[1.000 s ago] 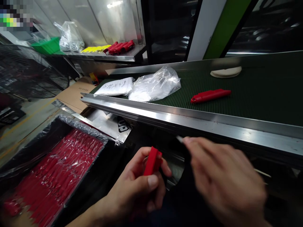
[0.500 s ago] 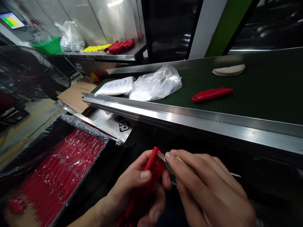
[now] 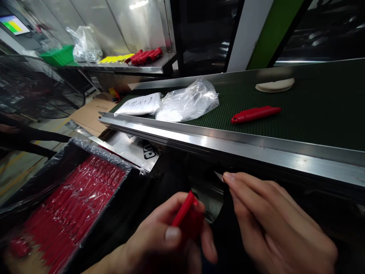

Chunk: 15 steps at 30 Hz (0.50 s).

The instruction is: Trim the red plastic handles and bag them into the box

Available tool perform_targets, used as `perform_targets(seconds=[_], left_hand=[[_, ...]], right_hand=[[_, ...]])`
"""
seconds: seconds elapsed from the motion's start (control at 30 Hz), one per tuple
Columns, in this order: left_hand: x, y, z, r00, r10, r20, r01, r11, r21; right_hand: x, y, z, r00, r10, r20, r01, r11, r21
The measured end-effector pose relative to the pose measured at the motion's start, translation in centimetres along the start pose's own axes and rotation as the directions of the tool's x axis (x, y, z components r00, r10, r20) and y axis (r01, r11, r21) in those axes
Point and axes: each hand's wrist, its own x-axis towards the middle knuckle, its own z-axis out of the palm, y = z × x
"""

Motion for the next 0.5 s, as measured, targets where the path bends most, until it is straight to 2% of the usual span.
perform_targets(seconds=[0.07, 0.17, 0.23, 0.4, 0.5], left_hand=[[0.2, 0.0, -0.5, 1.000, -0.017, 0.014, 0.017, 0.999, -0.048], [0.3, 0.2, -1.1, 0.994, -0.092, 0.058, 0.098, 0.988, -0.119], [0.2, 0.3, -1.2, 0.986, -0.140, 0.086, 0.150, 0.980, -0.131], [-0.4, 0.9, -0.6, 0.974, -0.198, -0.111, 0.193, 0.979, -0.059], [-0.5, 1.3, -0.5, 0.971, -0.228, -0.073, 0.223, 0.972, -0.080]], right_hand=[[-0.2, 0.6, -0.3, 0.996, -0.090, 0.025, 0.090, 0.996, -0.010], [-0.2, 0.7, -0.8, 0.970, -0.204, 0.128, 0.207, 0.978, -0.008], [-0.1, 0.2, -1.0, 0.957, -0.214, 0.197, 0.218, 0.976, 0.001], [0.4, -1.0, -1.0, 0.947, -0.166, 0.274, 0.182, 0.983, -0.035], [0.5, -0.9, -0.9, 0.938, -0.228, 0.261, 0.242, 0.970, -0.021]])
